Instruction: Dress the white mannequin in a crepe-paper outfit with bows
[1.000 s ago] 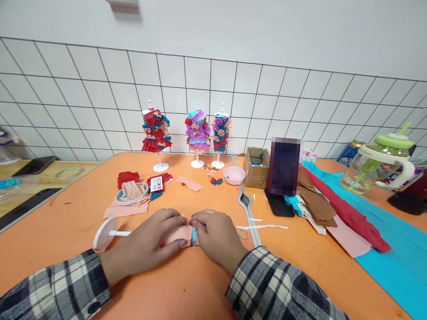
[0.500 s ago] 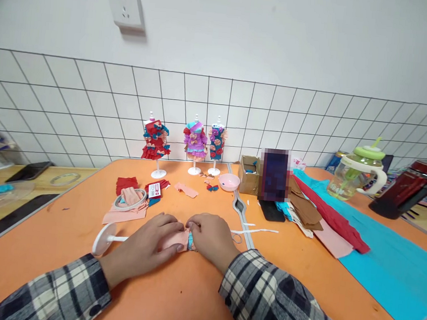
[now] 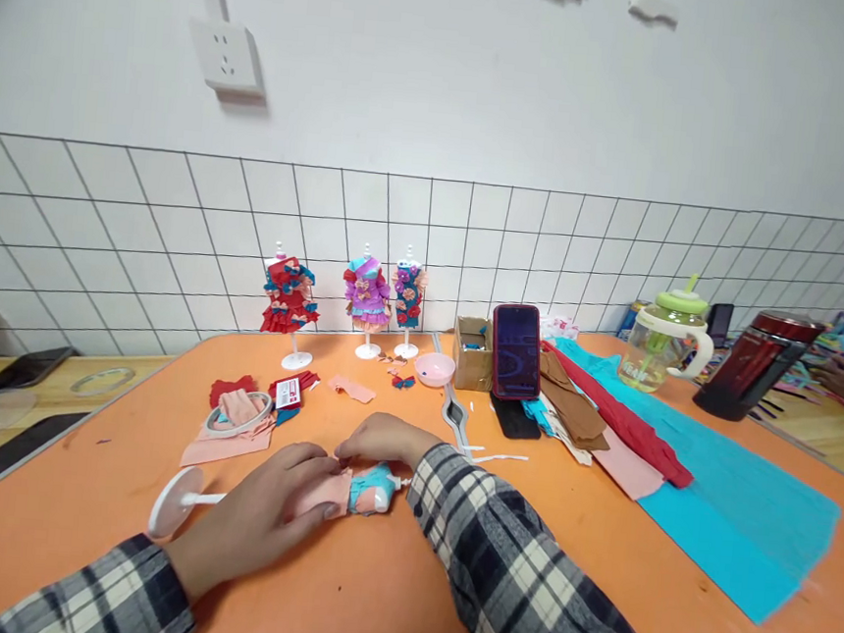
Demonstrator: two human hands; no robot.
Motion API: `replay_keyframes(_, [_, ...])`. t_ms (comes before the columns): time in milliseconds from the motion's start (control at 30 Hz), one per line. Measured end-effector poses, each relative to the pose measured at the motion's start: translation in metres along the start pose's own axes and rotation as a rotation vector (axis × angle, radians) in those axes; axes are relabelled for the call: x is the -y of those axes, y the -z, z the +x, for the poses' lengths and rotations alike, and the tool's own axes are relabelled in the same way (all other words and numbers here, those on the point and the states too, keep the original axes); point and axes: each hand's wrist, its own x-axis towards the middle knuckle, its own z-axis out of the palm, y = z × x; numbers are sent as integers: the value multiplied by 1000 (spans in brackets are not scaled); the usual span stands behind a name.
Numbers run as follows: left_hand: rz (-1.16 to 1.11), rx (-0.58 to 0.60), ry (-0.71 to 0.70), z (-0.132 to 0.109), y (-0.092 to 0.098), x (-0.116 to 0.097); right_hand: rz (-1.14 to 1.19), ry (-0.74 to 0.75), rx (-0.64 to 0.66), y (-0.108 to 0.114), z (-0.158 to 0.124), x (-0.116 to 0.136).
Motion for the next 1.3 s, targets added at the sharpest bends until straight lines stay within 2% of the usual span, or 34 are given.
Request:
replay_keyframes(100, [2,23,15,1,1,-2,40,-8,110,-2,2,-1])
replay_keyframes(167, [7,33,18,1,2,-2,72,0,125,-4,2,-3])
replay_keyframes(533, [86,-25,34,-1,1,-1,169,165,-167,-13,-8,-22])
replay_keyframes(667, [84,-11,45,-2,0,1,140,178,-208,-9,-11,-22])
replay_keyframes(833, [70,10,37,-1,1,2,-1,146,-126,-5,-4,-18])
replay_keyframes(1033, [47,52,53,2,4,3,-177,151,26,-2,14,2])
replay_keyframes(1133, [50,69,54,3,5,4,-177,134,91,-1,17,5])
replay_keyframes(1300, [99,50,49,3,4,4,-100,168,148,-3,16,-4])
